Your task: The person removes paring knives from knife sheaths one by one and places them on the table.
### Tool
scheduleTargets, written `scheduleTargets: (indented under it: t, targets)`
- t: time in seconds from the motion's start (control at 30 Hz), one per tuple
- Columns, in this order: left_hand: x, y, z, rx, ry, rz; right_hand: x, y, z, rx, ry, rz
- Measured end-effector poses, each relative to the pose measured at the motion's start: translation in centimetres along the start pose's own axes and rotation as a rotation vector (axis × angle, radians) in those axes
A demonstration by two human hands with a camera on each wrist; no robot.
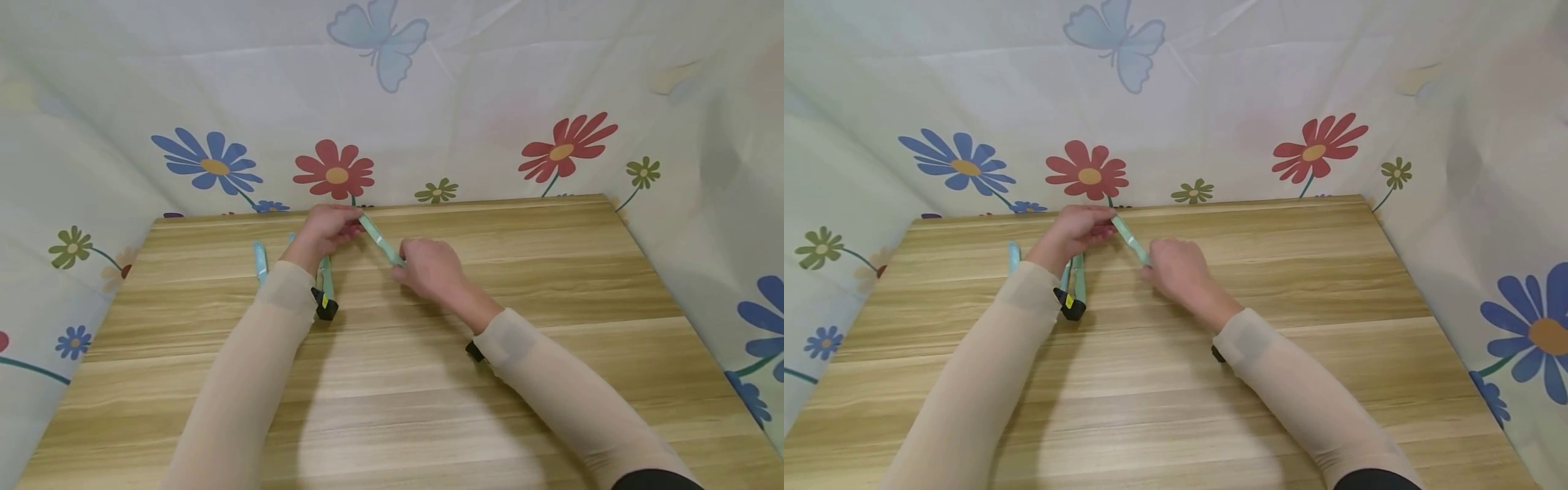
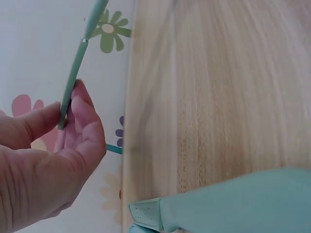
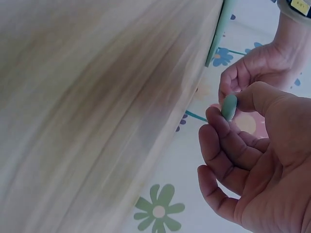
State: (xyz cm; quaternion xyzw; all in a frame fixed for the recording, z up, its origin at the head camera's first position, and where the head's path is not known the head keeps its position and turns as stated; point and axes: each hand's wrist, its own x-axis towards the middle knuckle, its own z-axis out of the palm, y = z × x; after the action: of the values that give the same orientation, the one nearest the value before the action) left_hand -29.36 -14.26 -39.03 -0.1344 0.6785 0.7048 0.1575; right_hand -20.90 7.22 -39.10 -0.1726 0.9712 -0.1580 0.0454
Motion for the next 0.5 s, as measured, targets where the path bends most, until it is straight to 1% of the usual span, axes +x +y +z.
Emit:
scheduleTargets:
  t: [0.17,0.27,0.4,0.5]
  targets:
    - [-0.6,0.2,-0.2,-0.071,-0.06,-0.021,-0.4,0.8,-0.4,-0.041,0.06,-0.043]
    - [-1.1,0.2,-0.3,-0.093,-0.082,-0.008,-0.8,1.3,-0.8,-0.056,0.087,-0.065]
    - [-2.0,0.0,-0.3,-0.111,-0.113,0.021,-1.3,1.8,-1.3,-0.069,0.114,-0.074]
    - [-2.9,-0.2,-0.2,-0.139,-0.127,0.03,-1.6,2.3,-1.6,-0.074,0.141,-0.082]
